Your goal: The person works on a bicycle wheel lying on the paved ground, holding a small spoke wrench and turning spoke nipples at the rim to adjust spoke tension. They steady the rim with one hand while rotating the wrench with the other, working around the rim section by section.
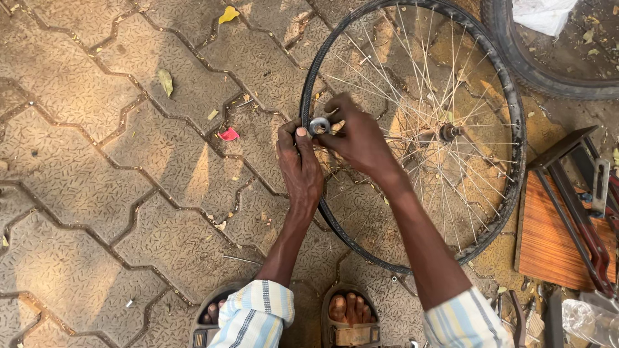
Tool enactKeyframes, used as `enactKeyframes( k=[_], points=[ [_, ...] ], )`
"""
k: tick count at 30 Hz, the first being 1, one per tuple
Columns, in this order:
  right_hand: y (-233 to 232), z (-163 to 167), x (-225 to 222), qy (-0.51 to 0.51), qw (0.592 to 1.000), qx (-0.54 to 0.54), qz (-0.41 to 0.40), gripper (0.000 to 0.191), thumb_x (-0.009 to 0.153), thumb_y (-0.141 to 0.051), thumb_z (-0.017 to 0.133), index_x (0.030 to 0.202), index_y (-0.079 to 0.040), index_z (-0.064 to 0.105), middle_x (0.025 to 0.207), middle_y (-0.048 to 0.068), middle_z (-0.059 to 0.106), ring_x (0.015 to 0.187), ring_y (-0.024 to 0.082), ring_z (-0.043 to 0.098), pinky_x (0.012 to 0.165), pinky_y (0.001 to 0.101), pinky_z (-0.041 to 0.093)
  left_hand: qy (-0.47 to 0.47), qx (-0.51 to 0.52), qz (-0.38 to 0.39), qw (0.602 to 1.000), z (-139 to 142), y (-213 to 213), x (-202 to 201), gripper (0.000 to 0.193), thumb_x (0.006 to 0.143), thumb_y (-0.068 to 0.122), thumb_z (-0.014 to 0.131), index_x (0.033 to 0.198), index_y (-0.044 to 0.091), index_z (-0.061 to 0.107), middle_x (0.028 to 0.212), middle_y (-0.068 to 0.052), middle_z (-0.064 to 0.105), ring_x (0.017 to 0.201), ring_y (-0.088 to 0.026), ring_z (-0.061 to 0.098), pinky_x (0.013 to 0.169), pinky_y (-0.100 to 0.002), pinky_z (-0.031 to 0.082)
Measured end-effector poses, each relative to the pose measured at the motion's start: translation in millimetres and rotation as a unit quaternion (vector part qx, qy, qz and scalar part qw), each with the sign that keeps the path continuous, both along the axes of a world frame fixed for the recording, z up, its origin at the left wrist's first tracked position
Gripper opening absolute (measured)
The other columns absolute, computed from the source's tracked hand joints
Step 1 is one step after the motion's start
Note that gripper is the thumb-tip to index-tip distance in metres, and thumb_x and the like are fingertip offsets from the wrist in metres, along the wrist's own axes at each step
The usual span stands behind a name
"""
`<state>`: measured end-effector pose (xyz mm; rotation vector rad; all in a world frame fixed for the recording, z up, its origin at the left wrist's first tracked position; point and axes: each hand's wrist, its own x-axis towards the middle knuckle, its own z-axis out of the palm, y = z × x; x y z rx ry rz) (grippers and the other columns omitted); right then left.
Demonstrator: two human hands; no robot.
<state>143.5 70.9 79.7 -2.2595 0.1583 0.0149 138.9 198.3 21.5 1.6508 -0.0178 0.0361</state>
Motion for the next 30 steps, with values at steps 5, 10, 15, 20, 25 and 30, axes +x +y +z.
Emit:
enactKeyframes(
  k=[5, 10, 15, 20, 25, 30],
  points=[
    [5.5, -3.0, 4.2, 0.179, 0.964, -0.195, 0.043, 0.021, 0.100, -0.028, 0.063, 0.114, -0.012, 0.063, 0.088, 0.012, 0.077, 0.066, 0.021, 0.067, 0.067, 0.0417, 0.054, -0.018, -0.008, 0.000, 1.000, 0.5, 0.8, -0.9, 0.040, 0.113, 0.033, 0.037, 0.123, -0.001, 0.055, 0.100, -0.014, 0.060, 0.088, -0.021, 0.061, 0.076, -0.043, 0.053],
    [-0.5, 3.0, -7.1, -0.061, 0.994, 0.027, 0.090, 0.021, 0.099, -0.022, 0.066, 0.108, -0.004, 0.059, 0.093, 0.012, 0.069, 0.079, 0.015, 0.067, 0.067, 0.0354, 0.062, 0.010, -0.001, -0.001, 1.000, -1.9, -1.0, -0.9, 0.041, 0.112, 0.034, 0.035, 0.124, 0.000, 0.055, 0.099, -0.013, 0.059, 0.085, -0.018, 0.059, 0.071, -0.041, 0.052],
    [12.2, 5.9, 6.2, 0.154, 0.968, -0.200, 0.004, 0.016, 0.102, -0.020, 0.058, 0.114, -0.010, 0.058, 0.076, 0.009, 0.069, 0.063, 0.020, 0.069, 0.054, 0.0416, 0.057, 0.008, 0.011, -0.001, 1.000, -4.4, -2.6, -0.4, 0.040, 0.112, 0.034, 0.035, 0.122, 0.001, 0.055, 0.095, -0.013, 0.058, 0.084, -0.019, 0.057, 0.070, -0.041, 0.050],
    [14.9, 10.7, 0.6, 0.160, 0.975, -0.153, 0.034, 0.018, 0.099, -0.018, 0.065, 0.115, -0.011, 0.058, 0.086, 0.010, 0.072, 0.075, 0.026, 0.074, 0.063, 0.0404, 0.056, -0.030, 0.005, -0.002, 1.000, -3.2, 0.9, -2.6, 0.039, 0.114, 0.034, 0.037, 0.123, 0.000, 0.055, 0.098, -0.012, 0.059, 0.089, -0.020, 0.058, 0.076, -0.042, 0.051],
    [6.1, 8.4, -26.2, 0.000, 0.998, -0.021, 0.057, 0.016, 0.095, -0.014, 0.068, 0.106, -0.006, 0.060, 0.098, 0.012, 0.074, 0.089, 0.023, 0.076, 0.075, 0.0368, 0.064, 0.023, -0.045, -0.042, 0.998, 0.2, 0.7, 1.9, 0.042, 0.111, 0.037, 0.036, 0.133, 0.003, 0.049, 0.101, -0.012, 0.060, 0.086, -0.019, 0.063, 0.074, -0.042, 0.057],
    [0.8, 2.8, -31.1, 0.013, 0.996, -0.039, 0.076, 0.011, 0.089, -0.008, 0.072, 0.097, -0.005, 0.065, 0.097, 0.013, 0.075, 0.092, 0.024, 0.076, 0.084, 0.0393, 0.064, -0.012, -0.055, -0.016, 0.998, -2.1, 0.2, 5.1, 0.043, 0.112, 0.036, 0.039, 0.141, 0.004, 0.045, 0.116, -0.015, 0.062, 0.097, -0.019, 0.065, 0.078, -0.043, 0.058]
  ],
)
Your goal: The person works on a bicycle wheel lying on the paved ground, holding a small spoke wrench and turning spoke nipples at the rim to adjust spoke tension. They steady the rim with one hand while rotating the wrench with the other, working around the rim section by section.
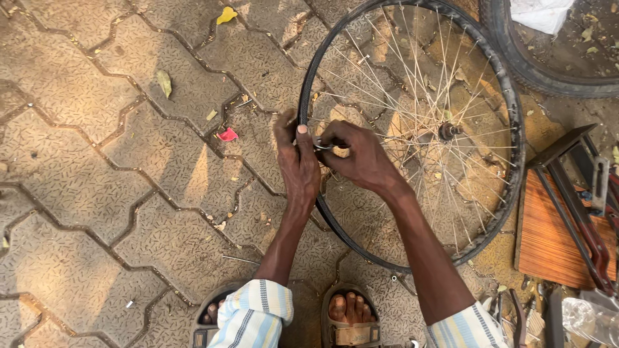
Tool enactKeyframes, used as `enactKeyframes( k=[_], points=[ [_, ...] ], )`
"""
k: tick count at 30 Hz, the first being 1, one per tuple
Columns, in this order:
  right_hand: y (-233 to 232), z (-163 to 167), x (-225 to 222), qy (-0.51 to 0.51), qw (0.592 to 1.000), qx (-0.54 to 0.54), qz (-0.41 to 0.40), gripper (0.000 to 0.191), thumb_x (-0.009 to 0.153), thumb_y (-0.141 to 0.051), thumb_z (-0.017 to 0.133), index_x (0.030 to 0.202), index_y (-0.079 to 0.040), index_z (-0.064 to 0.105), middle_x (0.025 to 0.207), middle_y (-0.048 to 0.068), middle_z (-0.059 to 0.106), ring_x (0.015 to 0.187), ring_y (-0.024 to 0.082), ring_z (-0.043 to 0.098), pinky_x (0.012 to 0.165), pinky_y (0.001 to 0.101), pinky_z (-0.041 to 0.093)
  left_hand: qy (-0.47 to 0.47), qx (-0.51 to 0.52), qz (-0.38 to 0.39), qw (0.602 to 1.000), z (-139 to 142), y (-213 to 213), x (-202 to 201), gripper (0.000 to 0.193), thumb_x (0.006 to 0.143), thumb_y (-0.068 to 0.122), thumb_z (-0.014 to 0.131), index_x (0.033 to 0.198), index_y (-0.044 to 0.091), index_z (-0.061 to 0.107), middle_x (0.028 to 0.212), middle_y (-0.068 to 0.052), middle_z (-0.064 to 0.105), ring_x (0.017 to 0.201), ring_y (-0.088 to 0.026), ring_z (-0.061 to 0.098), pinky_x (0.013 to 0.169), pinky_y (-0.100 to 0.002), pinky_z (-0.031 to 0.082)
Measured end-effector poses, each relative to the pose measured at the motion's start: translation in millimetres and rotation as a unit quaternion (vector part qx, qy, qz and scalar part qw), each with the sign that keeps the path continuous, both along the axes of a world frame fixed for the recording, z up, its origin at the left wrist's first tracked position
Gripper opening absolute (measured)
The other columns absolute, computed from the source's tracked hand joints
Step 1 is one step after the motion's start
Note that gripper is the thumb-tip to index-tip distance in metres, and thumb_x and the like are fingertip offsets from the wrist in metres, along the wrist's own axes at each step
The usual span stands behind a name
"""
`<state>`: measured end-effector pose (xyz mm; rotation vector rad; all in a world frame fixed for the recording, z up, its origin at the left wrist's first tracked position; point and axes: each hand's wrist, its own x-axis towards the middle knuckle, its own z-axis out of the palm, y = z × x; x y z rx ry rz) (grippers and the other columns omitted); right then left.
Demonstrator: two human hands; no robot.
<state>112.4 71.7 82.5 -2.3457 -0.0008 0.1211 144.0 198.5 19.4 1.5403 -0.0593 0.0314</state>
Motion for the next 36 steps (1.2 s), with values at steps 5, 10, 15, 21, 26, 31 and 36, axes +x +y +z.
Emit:
enactKeyframes(
  k=[5, 10, 15, 21, 26, 31, 36],
  points=[
    [-5.5, -7.2, 7.0, -0.071, 0.993, 0.028, -0.092, 0.037, 0.085, -0.016, 0.078, 0.120, -0.007, 0.066, 0.119, 0.015, 0.071, 0.103, 0.028, 0.072, 0.088, 0.0423, 0.062, 0.081, 0.050, -0.015, 0.995, -4.1, 1.9, -1.6, 0.043, 0.109, 0.036, 0.038, 0.136, 0.008, 0.055, 0.094, -0.014, 0.065, 0.077, -0.018, 0.063, 0.067, -0.044, 0.054],
    [-15.0, -13.1, 23.0, 0.044, 0.998, 0.001, -0.038, 0.041, 0.097, -0.022, 0.070, 0.136, -0.013, 0.064, 0.128, 0.015, 0.070, 0.109, 0.027, 0.072, 0.094, 0.0439, 0.057, 0.053, 0.075, -0.006, 0.996, -5.8, 3.1, -3.4, 0.045, 0.111, 0.036, 0.038, 0.141, 0.007, 0.055, 0.095, -0.014, 0.060, 0.080, -0.019, 0.058, 0.069, -0.045, 0.052],
    [-7.0, -2.3, 42.1, 0.091, 0.984, 0.145, -0.044, 0.050, 0.085, -0.023, 0.073, 0.132, -0.013, 0.063, 0.133, 0.012, 0.064, 0.105, 0.025, 0.072, 0.087, 0.0401, 0.063, 0.062, 0.078, -0.005, 0.995, -5.6, 1.8, -3.6, 0.047, 0.109, 0.037, 0.038, 0.141, 0.008, 0.057, 0.093, -0.015, 0.059, 0.079, -0.018, 0.060, 0.066, -0.044, 0.053],
    [7.9, 15.8, 42.8, 0.208, 0.968, -0.110, -0.087, 0.023, 0.101, -0.029, 0.069, 0.109, -0.008, 0.070, 0.100, 0.021, 0.076, 0.088, 0.033, 0.072, 0.078, 0.0447, 0.057, 0.072, 0.080, -0.001, 0.994, -1.7, 0.0, -0.9, 0.046, 0.108, 0.037, 0.040, 0.140, 0.009, 0.057, 0.097, -0.015, 0.057, 0.077, -0.018, 0.061, 0.065, -0.043, 0.054],
    [-1.8, 4.7, 32.8, -0.007, 0.983, 0.173, -0.064, 0.034, 0.090, -0.024, 0.073, 0.115, -0.007, 0.057, 0.100, 0.010, 0.076, 0.091, 0.014, 0.074, 0.078, 0.0362, 0.063, 0.023, 0.080, -0.002, 0.997, 2.6, -0.2, -4.0, 0.044, 0.112, 0.035, 0.040, 0.142, 0.007, 0.056, 0.096, -0.016, 0.058, 0.085, -0.020, 0.059, 0.073, -0.042, 0.051],
    [-2.1, -12.9, 38.3, 0.136, 0.984, -0.061, -0.093, 0.018, 0.101, -0.026, 0.068, 0.110, -0.011, 0.067, 0.090, 0.011, 0.076, 0.071, 0.022, 0.072, 0.069, 0.0412, 0.061, 0.045, 0.083, 0.001, 0.996, 1.7, -1.1, -1.9, 0.044, 0.110, 0.035, 0.040, 0.139, 0.007, 0.057, 0.095, -0.016, 0.057, 0.080, -0.020, 0.059, 0.069, -0.042, 0.051],
    [-6.5, -3.6, 32.5, -0.020, 0.984, 0.178, -0.020, 0.021, 0.097, -0.018, 0.072, 0.112, -0.004, 0.065, 0.096, 0.013, 0.075, 0.089, 0.016, 0.073, 0.077, 0.0332, 0.061, 0.040, 0.060, -0.001, 0.997, -1.8, -1.0, -3.3, 0.043, 0.110, 0.034, 0.038, 0.140, 0.007, 0.055, 0.099, -0.015, 0.059, 0.081, -0.016, 0.060, 0.064, -0.039, 0.054]
  ],
)
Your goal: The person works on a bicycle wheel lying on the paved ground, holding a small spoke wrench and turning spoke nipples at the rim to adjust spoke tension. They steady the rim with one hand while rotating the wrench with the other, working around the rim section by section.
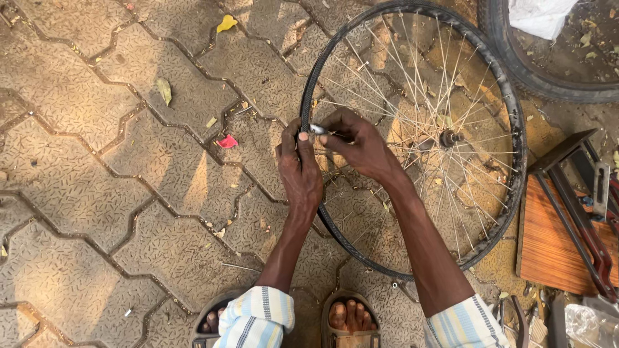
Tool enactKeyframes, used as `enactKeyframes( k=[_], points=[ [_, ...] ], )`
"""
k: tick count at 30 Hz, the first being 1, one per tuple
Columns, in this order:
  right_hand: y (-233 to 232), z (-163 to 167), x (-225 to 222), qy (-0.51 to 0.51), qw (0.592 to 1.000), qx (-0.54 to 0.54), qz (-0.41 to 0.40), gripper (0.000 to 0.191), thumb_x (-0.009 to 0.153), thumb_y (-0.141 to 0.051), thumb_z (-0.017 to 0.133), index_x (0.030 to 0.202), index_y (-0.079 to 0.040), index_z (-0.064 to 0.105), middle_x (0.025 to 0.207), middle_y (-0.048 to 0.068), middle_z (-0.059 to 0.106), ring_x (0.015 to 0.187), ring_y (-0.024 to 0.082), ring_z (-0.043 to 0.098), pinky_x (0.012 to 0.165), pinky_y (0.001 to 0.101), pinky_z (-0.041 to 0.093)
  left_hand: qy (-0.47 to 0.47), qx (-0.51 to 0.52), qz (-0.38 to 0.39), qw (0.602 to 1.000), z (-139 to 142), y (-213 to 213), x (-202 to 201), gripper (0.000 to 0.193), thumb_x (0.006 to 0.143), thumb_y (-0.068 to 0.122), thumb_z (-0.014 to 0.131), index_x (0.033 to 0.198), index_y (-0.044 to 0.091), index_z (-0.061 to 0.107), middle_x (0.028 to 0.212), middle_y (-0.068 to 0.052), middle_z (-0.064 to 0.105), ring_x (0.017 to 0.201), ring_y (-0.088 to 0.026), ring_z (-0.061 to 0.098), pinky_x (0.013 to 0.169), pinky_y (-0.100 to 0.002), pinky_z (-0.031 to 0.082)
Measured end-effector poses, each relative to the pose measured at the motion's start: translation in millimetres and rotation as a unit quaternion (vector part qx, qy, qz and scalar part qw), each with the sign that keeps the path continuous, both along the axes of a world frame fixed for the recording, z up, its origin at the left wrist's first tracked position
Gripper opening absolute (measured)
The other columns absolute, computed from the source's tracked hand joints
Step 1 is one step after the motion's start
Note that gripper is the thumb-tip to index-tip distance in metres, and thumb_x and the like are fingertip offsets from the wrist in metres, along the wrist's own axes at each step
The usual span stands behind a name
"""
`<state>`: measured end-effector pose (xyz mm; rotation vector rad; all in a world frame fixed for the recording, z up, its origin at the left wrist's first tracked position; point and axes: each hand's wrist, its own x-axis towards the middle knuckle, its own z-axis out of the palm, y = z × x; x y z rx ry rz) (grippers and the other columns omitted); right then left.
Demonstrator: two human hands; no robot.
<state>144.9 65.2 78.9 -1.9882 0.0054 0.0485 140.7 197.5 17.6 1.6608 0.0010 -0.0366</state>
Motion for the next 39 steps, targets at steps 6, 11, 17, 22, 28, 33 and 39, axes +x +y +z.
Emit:
enactKeyframes(
  k=[6, 11, 17, 22, 28, 33, 39],
  points=[
    [7.1, 0.4, 3.1, 0.234, 0.912, -0.333, -0.041, 0.017, 0.108, -0.022, 0.059, 0.118, -0.009, 0.066, 0.099, 0.012, 0.076, 0.084, 0.032, 0.075, 0.074, 0.0436, 0.059, 0.027, 0.009, -0.003, 1.000, 0.6, -1.2, -0.7, 0.045, 0.108, 0.035, 0.038, 0.139, 0.008, 0.056, 0.095, -0.015, 0.058, 0.072, -0.017, 0.055, 0.059, -0.039, 0.050],
    [2.6, -5.5, 3.5, 0.050, 0.998, 0.006, -0.034, 0.030, 0.088, -0.017, 0.074, 0.114, -0.005, 0.063, 0.107, 0.012, 0.073, 0.094, 0.021, 0.076, 0.081, 0.0316, 0.065, 0.004, 0.014, -0.001, 1.000, 1.9, -0.4, -0.6, 0.044, 0.112, 0.035, 0.038, 0.141, 0.007, 0.055, 0.097, -0.014, 0.057, 0.080, -0.018, 0.056, 0.067, -0.041, 0.050],
    [3.3, -1.9, 4.3, 0.164, 0.954, -0.249, -0.045, 0.019, 0.098, -0.025, 0.073, 0.108, -0.009, 0.070, 0.101, 0.013, 0.076, 0.088, 0.026, 0.075, 0.084, 0.0433, 0.061, -0.011, 0.016, -0.002, 1.000, -0.4, -0.1, -1.5, 0.044, 0.111, 0.035, 0.038, 0.141, 0.008, 0.055, 0.095, -0.014, 0.059, 0.081, -0.019, 0.058, 0.069, -0.042, 0.051],
    [5.4, 2.9, 2.8, 0.055, 0.998, 0.026, -0.031, 0.035, 0.087, -0.020, 0.076, 0.114, -0.009, 0.058, 0.110, 0.011, 0.071, 0.098, 0.020, 0.072, 0.085, 0.0379, 0.062, -0.012, -0.004, 0.000, 1.000, 0.3, -1.4, 0.1, 0.043, 0.112, 0.034, 0.038, 0.139, 0.006, 0.055, 0.101, -0.015, 0.059, 0.084, -0.018, 0.061, 0.070, -0.041, 0.054],
    [3.7, -1.7, 5.1, 0.190, 0.954, -0.227, -0.034, 0.025, 0.101, -0.028, 0.070, 0.116, -0.009, 0.066, 0.100, 0.014, 0.076, 0.085, 0.028, 0.075, 0.080, 0.0431, 0.063, 0.027, 0.014, -0.005, 1.000, 2.8, -0.8, 1.1, 0.045, 0.109, 0.035, 0.038, 0.140, 0.007, 0.055, 0.100, -0.018, 0.058, 0.080, -0.020, 0.060, 0.066, -0.042, 0.052],
    [1.9, 1.0, 5.1, 0.037, 0.999, 0.014, -0.027, 0.035, 0.086, -0.022, 0.077, 0.113, -0.005, 0.063, 0.110, 0.010, 0.070, 0.088, 0.020, 0.075, 0.076, 0.0348, 0.066, -0.010, 0.003, 0.000, 1.000, 2.3, -0.3, -0.4, 0.044, 0.112, 0.033, 0.037, 0.140, 0.005, 0.055, 0.106, -0.018, 0.059, 0.089, -0.021, 0.062, 0.072, -0.042, 0.055],
    [8.1, 8.9, 6.4, 0.204, 0.931, -0.300, -0.031, 0.019, 0.103, -0.026, 0.069, 0.115, -0.011, 0.066, 0.101, 0.014, 0.078, 0.087, 0.027, 0.077, 0.080, 0.0391, 0.060, 0.006, 0.005, -0.003, 1.000, 5.5, -0.3, 0.8, 0.043, 0.110, 0.032, 0.037, 0.139, 0.004, 0.055, 0.106, -0.019, 0.060, 0.086, -0.020, 0.065, 0.073, -0.042, 0.056]
  ],
)
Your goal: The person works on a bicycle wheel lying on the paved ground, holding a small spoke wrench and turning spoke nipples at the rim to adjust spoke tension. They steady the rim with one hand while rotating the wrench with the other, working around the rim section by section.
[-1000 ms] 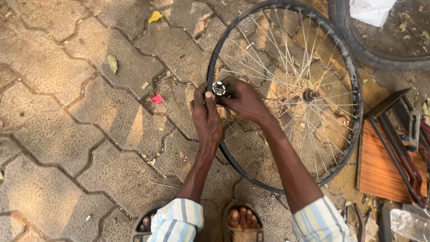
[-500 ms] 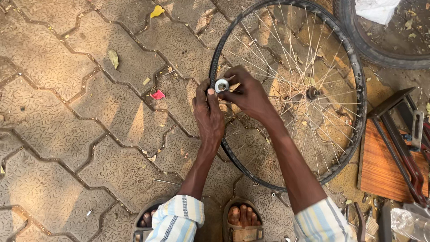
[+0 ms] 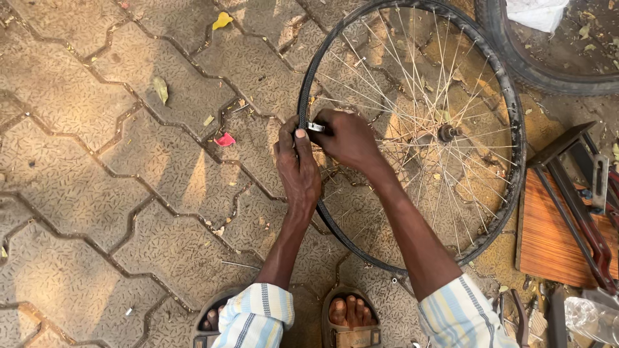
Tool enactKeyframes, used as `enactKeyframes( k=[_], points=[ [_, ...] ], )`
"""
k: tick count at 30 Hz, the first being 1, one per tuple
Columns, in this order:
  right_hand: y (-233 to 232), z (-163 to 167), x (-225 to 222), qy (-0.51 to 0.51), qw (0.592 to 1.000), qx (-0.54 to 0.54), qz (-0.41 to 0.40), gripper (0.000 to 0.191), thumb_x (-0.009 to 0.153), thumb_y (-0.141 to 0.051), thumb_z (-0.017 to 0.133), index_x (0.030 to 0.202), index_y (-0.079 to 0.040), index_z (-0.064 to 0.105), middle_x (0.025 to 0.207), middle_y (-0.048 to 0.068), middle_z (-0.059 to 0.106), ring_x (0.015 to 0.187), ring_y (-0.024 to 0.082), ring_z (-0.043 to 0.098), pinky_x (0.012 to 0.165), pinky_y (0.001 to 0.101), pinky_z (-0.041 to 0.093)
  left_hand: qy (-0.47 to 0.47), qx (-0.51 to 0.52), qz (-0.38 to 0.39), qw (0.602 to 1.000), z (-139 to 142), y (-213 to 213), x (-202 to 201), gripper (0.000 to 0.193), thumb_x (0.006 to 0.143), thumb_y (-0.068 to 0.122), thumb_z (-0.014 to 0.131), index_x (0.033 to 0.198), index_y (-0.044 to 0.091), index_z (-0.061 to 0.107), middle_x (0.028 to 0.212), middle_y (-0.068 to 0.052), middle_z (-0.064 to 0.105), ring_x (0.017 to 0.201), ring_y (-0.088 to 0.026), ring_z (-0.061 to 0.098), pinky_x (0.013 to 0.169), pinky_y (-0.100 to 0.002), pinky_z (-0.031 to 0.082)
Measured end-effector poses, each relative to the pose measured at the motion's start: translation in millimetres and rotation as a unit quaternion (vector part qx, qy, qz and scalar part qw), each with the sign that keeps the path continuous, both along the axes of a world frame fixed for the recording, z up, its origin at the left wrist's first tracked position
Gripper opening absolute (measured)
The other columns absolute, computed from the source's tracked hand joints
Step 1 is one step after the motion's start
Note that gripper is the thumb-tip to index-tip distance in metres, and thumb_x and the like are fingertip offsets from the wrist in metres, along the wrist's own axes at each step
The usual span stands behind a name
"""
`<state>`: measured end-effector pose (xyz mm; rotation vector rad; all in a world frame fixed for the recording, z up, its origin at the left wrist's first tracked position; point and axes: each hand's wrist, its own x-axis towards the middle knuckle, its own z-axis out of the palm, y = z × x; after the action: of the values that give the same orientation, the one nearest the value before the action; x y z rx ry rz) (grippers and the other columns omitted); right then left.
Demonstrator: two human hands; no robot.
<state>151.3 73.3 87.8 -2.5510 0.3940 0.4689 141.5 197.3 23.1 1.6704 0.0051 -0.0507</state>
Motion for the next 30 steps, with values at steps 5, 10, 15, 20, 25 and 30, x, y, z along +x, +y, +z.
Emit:
enactKeyframes(
  k=[5, 10, 15, 20, 25, 30],
  points=[
    [-2.9, -3.1, -1.1, -0.158, 0.937, 0.311, -0.019, 0.041, 0.082, -0.022, 0.078, 0.116, -0.009, 0.057, 0.106, 0.012, 0.071, 0.090, 0.018, 0.074, 0.073, 0.0331, 0.064, -0.064, 0.005, 0.000, 0.998, 2.4, 1.6, -3.2, 0.039, 0.115, 0.028, 0.039, 0.140, 0.002, 0.054, 0.107, -0.019, 0.061, 0.093, -0.025, 0.062, 0.080, -0.046, 0.054],
    [-3.4, -8.3, -1.1, -0.031, 0.999, 0.032, 0.001, 0.017, 0.101, -0.022, 0.070, 0.111, -0.009, 0.070, 0.096, 0.014, 0.076, 0.081, 0.026, 0.073, 0.074, 0.0410, 0.059, -0.023, -0.023, 0.004, 0.999, 1.5, -1.1, -0.3, 0.043, 0.111, 0.032, 0.037, 0.138, 0.001, 0.052, 0.112, -0.019, 0.061, 0.093, -0.024, 0.065, 0.077, -0.045, 0.057],
    [-4.7, -3.7, -3.4, -0.174, 0.928, 0.331, -0.009, 0.028, 0.089, -0.023, 0.074, 0.110, -0.005, 0.066, 0.110, 0.011, 0.069, 0.089, 0.019, 0.073, 0.076, 0.0382, 0.065, -0.030, -0.041, 0.003, 0.999, 2.0, -1.6, -1.3, 0.040, 0.112, 0.031, 0.037, 0.131, 0.000, 0.053, 0.112, -0.018, 0.061, 0.096, -0.021, 0.064, 0.078, -0.043, 0.057],
    [-2.5, -3.1, -1.0, -0.040, 0.997, 0.061, -0.025, 0.026, 0.097, -0.028, 0.071, 0.111, -0.008, 0.065, 0.096, 0.012, 0.074, 0.083, 0.024, 0.075, 0.076, 0.0409, 0.061, -0.010, -0.028, 0.003, 1.000, 2.9, -1.1, -3.2, 0.039, 0.110, 0.031, 0.040, 0.128, 0.002, 0.056, 0.102, -0.016, 0.062, 0.087, -0.020, 0.060, 0.075, -0.043, 0.054],
    [-5.2, -7.3, -3.4, -0.140, 0.945, 0.296, -0.003, 0.032, 0.092, -0.018, 0.075, 0.116, -0.003, 0.060, 0.101, 0.011, 0.073, 0.089, 0.019, 0.074, 0.081, 0.0351, 0.063, -0.017, -0.012, 0.012, 1.000, 0.4, -2.4, -2.2, 0.038, 0.110, 0.031, 0.038, 0.127, 0.002, 0.056, 0.102, -0.012, 0.059, 0.085, -0.017, 0.060, 0.071, -0.040, 0.054],
    [-2.1, -7.1, -0.5, -0.087, 0.984, 0.151, -0.046, 0.025, 0.089, -0.018, 0.075, 0.108, -0.004, 0.066, 0.095, 0.011, 0.074, 0.083, 0.021, 0.075, 0.074, 0.0371, 0.063, -0.025, 0.001, 0.015, 1.000, -2.2, -1.2, -6.0, 0.037, 0.111, 0.030, 0.039, 0.127, 0.001, 0.056, 0.097, -0.012, 0.057, 0.081, -0.018, 0.055, 0.067, -0.040, 0.051]
  ],
)
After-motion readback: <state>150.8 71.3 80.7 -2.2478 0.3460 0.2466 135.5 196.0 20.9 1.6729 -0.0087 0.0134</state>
